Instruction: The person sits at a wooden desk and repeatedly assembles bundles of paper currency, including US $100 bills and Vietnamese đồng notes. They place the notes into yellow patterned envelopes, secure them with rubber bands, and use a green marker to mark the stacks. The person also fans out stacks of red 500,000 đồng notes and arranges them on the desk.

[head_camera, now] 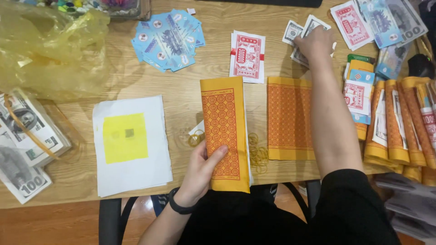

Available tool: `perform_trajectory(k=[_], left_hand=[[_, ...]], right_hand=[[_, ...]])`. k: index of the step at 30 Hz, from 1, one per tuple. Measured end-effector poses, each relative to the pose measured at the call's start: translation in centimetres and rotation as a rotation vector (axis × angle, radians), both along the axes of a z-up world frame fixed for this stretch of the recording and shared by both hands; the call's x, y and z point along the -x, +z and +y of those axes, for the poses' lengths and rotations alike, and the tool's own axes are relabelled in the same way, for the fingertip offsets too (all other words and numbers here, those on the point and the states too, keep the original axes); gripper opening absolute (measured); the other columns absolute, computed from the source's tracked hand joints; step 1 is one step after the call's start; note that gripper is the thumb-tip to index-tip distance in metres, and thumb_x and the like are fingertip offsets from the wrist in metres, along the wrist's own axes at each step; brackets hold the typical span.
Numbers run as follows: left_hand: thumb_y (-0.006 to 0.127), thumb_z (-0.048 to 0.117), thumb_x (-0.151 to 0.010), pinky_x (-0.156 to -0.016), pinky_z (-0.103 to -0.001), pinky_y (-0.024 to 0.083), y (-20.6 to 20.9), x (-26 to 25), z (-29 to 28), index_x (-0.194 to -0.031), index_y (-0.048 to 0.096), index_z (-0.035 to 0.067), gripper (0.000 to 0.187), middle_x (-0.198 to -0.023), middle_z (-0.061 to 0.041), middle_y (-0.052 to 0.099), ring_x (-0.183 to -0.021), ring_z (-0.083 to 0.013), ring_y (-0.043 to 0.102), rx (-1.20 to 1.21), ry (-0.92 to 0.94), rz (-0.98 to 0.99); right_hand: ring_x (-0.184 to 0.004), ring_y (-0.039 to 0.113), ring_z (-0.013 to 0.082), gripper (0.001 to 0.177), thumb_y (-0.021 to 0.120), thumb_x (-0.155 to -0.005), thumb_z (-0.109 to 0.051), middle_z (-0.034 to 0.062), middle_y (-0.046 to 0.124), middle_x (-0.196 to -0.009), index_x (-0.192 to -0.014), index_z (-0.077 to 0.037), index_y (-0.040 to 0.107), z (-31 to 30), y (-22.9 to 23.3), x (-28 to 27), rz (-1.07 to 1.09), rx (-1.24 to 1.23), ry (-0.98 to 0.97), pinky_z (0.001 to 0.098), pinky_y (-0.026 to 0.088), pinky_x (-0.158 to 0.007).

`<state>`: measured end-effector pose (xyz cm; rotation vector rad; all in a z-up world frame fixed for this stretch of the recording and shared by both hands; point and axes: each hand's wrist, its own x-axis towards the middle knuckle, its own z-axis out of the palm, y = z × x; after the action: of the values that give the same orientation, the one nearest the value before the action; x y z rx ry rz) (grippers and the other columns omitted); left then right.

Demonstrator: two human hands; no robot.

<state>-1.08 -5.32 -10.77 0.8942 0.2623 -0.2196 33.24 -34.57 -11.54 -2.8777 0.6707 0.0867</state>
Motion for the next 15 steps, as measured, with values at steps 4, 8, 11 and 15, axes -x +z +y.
perform_trajectory(k=[4, 8, 11, 15], left_hand=[[0.067, 0.014, -0.087, -0.078, -0.031, 0.057, -0.1, -0.2, 0.0, -0.109, 0.064, -0.001, 0.027, -0.106, -0.012, 0.072, -0.089, -0.0162, 0.067, 0.002, -0.002, 0.032], [0.066, 0.013, -0.085, -0.077, -0.035, 0.058, -0.4, -0.1, -0.1, -0.112, 0.062, -0.003, 0.031, -0.109, -0.015, 0.071, -0.090, -0.0206, 0.068, 0.058, 0.002, 0.090], [0.065, 0.012, -0.085, -0.078, -0.035, 0.058, -0.4, 0.2, -0.1, -0.115, 0.060, -0.003, 0.033, -0.109, -0.016, 0.071, -0.090, -0.0220, 0.068, 0.079, 0.025, 0.119], [0.065, 0.010, -0.085, -0.082, -0.034, 0.057, -1.1, 0.5, 0.0, -0.114, 0.060, -0.001, 0.032, -0.111, -0.015, 0.071, -0.093, -0.0210, 0.068, 0.032, 0.028, 0.035]], right_hand=[[-0.116, 0.043, 0.0422, 0.061, 0.077, -0.077, -0.028, 0.0241, 0.046, -0.124, -0.124, -0.002, 0.047, -0.5, -1.3, -1.0, -0.037, 0.053, 0.014, 0.0574, 0.047, -0.088], [-0.111, 0.052, 0.0438, 0.071, 0.083, -0.073, -0.023, 0.0244, 0.056, -0.116, -0.125, 0.001, 0.041, -1.3, -1.2, -1.2, -0.029, 0.106, 0.060, 0.0541, 0.053, -0.080], [-0.102, 0.056, 0.0445, 0.066, 0.084, -0.073, -0.012, 0.0267, 0.054, -0.112, -0.120, 0.001, 0.039, -0.1, 0.9, 0.7, 0.130, -0.006, 0.149, 0.0524, 0.054, -0.078], [-0.094, 0.058, 0.0336, 0.029, 0.059, -0.090, 0.005, 0.0198, 0.059, -0.106, -0.118, 0.001, 0.051, -1.1, 0.4, 1.3, -0.093, -0.086, 0.100, 0.0473, 0.053, -0.074]])
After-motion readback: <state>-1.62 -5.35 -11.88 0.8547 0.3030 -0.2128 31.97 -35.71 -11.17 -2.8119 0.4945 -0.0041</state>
